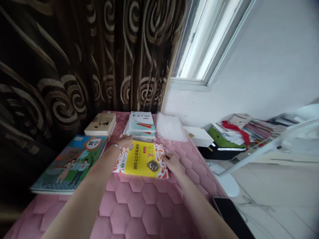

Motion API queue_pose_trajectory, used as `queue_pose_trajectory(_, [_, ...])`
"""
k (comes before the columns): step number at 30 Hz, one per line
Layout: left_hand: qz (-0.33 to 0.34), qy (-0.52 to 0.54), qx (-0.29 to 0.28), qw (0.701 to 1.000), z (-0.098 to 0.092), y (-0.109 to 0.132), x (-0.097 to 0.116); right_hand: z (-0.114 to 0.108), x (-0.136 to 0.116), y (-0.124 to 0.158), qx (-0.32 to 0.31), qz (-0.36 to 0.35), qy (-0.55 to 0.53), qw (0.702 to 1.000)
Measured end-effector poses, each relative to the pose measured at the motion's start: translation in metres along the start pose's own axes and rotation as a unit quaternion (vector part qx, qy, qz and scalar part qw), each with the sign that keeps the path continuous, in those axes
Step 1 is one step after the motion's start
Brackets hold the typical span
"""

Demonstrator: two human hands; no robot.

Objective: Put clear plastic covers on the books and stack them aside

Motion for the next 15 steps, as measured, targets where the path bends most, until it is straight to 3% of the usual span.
queue_pose_trajectory(4, [-0.014, -0.035, 0.038, 0.999, -0.002, 0.011, 0.000, 0.000, 0.001, 0.002, -0.001, -0.001, -0.017, 1.000])
queue_pose_trajectory(9, [-0.034, -0.046, 0.124, 0.991, -0.021, 0.035, 0.003, -0.002, 0.004, 0.005, 0.001, 0.000, -0.028, 1.000])
queue_pose_trajectory(12, [-0.007, -0.042, 0.144, 0.989, -0.026, 0.063, 0.016, -0.003, 0.004, 0.007, 0.003, 0.001, -0.035, 0.999])
queue_pose_trajectory(15, [0.042, -0.025, 0.153, 0.987, -0.018, 0.106, 0.035, -0.005, 0.003, 0.008, 0.008, -0.001, -0.042, 0.999])
Point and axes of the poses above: each hand's wrist, its own y-axis away from the middle knuckle, its own z-axis out of the palm, x = y × z, the point moved 6 cm from there along -y, towards the middle knuckle, and after that the axes turned 9 degrees about x, right-handed, at the moved point
